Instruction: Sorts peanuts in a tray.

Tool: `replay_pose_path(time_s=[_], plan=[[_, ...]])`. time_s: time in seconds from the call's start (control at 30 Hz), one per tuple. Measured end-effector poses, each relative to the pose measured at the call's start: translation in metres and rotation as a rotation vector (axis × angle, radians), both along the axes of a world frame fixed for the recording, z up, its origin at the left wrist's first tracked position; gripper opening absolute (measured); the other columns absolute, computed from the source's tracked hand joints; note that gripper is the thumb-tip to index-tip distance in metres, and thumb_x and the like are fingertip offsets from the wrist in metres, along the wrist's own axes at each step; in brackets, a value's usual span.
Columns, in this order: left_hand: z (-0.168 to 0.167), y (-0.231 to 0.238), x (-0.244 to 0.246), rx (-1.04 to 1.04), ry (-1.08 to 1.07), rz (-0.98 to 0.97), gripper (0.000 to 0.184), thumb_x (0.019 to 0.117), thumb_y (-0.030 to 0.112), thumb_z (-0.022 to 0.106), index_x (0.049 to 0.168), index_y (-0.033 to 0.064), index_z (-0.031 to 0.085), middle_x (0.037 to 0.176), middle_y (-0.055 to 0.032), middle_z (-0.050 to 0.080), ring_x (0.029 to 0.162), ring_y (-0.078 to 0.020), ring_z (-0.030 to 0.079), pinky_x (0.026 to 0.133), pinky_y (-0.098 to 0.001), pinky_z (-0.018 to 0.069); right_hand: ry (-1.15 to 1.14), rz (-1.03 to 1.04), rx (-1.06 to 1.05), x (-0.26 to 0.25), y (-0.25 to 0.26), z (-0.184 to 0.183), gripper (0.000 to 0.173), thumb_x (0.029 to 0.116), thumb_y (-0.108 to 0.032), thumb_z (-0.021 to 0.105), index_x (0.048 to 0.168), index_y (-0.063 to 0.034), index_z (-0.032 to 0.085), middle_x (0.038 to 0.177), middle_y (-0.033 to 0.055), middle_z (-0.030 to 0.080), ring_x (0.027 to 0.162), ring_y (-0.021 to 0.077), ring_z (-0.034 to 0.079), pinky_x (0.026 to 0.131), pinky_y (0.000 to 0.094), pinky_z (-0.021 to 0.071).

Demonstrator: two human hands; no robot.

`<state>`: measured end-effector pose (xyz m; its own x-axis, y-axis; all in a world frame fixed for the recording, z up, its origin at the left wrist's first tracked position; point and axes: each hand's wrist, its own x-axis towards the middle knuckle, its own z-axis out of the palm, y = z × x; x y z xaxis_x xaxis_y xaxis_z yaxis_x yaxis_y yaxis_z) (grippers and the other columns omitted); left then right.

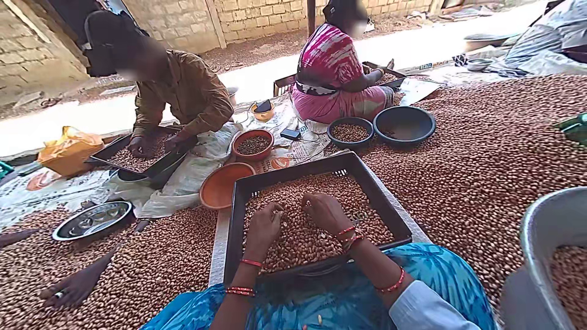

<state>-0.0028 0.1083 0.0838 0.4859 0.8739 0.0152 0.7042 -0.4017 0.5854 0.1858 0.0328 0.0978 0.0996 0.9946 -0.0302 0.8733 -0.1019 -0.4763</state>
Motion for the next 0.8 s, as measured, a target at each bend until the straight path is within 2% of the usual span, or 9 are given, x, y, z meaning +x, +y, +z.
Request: replay_pose_path(time_s=[0.1,0.17,0.23,0.3,0.4,0.5,0.6,0.7,0.8], plan=[[0.001,0.015,-0.020,-0.165,-0.451,0.080,0.018,0.1012,0.002,0.049,0.112,-0.0017,0.063,0.072,-0.0017,0.057,0.054,-0.0056,0.049,0.052,-0.0221,0.0419,0.064,-0.025,-0.004,0.007,-0.002,0.001,0.027,0.1032,-0.012,0.056,0.124,-0.0020,0.068,0.118,0.0212,0.070,0.115,0.0373,0.066,0.101,0.0544,0.0488],[0.003,0.022,-0.033,-0.202,-0.563,0.090,0.024,0.0957,0.000,0.041,0.111,-0.0008,0.058,0.070,0.0027,0.053,0.049,-0.0010,0.045,0.046,-0.0166,0.0378,0.093,-0.022,-0.015,0.012,-0.006,0.005,0.026,0.1031,-0.015,0.058,0.122,-0.0017,0.069,0.114,0.0212,0.071,0.111,0.0368,0.067,0.099,0.0544,0.0491],[0.012,0.023,-0.040,-0.136,-0.311,0.090,0.021,0.1006,0.003,0.049,0.117,0.0009,0.063,0.077,-0.0038,0.056,0.060,-0.0106,0.049,0.059,-0.0294,0.0422,0.154,0.071,-0.047,0.017,-0.014,0.018,0.024,0.1025,-0.020,0.062,0.115,-0.0015,0.071,0.098,0.0178,0.070,0.092,0.0311,0.066,0.090,0.0503,0.0498],[0.017,0.016,-0.035,-0.043,0.004,0.084,0.023,0.1018,0.011,0.058,0.121,0.0045,0.069,0.084,-0.0124,0.065,0.073,-0.0246,0.059,0.074,-0.0454,0.0490,0.328,0.287,-0.045,0.022,-0.029,0.037,0.019,0.0994,-0.019,0.068,0.107,-0.0020,0.073,0.085,0.0069,0.070,0.074,0.0143,0.062,0.075,0.0364,0.0511],[0.012,0.008,-0.023,-0.024,0.238,0.073,0.028,0.0993,0.015,0.063,0.125,0.0070,0.070,0.101,-0.0218,0.072,0.094,-0.0397,0.069,0.089,-0.0594,0.0520,0.770,0.621,0.010,0.027,-0.050,0.055,0.013,0.0960,-0.006,0.069,0.106,0.0005,0.073,0.095,-0.0029,0.075,0.081,-0.0039,0.067,0.076,0.0161,0.0560],[0.007,0.008,-0.018,-0.049,0.276,0.074,0.029,0.0974,0.015,0.065,0.124,0.0063,0.071,0.106,-0.0220,0.072,0.100,-0.0413,0.069,0.092,-0.0598,0.0518,0.663,0.518,0.136,0.026,-0.054,0.059,0.015,0.0969,-0.008,0.069,0.109,0.0002,0.072,0.099,0.0008,0.075,0.086,-0.0007,0.069,0.080,0.0181,0.0572],[0.009,0.015,-0.029,-0.044,0.011,0.084,0.020,0.0978,0.018,0.069,0.112,0.0049,0.072,0.082,-0.0105,0.067,0.072,-0.0231,0.062,0.074,-0.0452,0.0511,0.320,0.341,0.079,0.029,-0.046,0.055,0.020,0.0996,-0.015,0.068,0.115,-0.0037,0.073,0.105,0.0084,0.076,0.091,0.0149,0.071,0.086,0.0349,0.0566],[0.010,0.020,-0.040,-0.186,-0.472,0.026,0.017,0.0959,0.002,0.048,0.102,0.0006,0.063,0.069,0.0037,0.055,0.052,-0.0015,0.048,0.050,-0.0181,0.0408,0.179,0.292,0.049,0.032,-0.041,0.045,0.021,0.1002,-0.016,0.066,0.116,-0.0031,0.073,0.102,0.0132,0.075,0.092,0.0258,0.072,0.088,0.0471,0.0545],[0.007,0.019,-0.037,-0.292,-0.447,-0.086,0.022,0.0921,0.001,0.049,0.106,0.0012,0.065,0.072,0.0046,0.059,0.053,-0.0005,0.048,0.051,-0.0180,0.0410,0.121,0.260,-0.002,0.033,-0.039,0.045,0.019,0.1004,-0.017,0.065,0.110,-0.0037,0.074,0.095,0.0131,0.074,0.088,0.0267,0.069,0.085,0.0484,0.0521]])
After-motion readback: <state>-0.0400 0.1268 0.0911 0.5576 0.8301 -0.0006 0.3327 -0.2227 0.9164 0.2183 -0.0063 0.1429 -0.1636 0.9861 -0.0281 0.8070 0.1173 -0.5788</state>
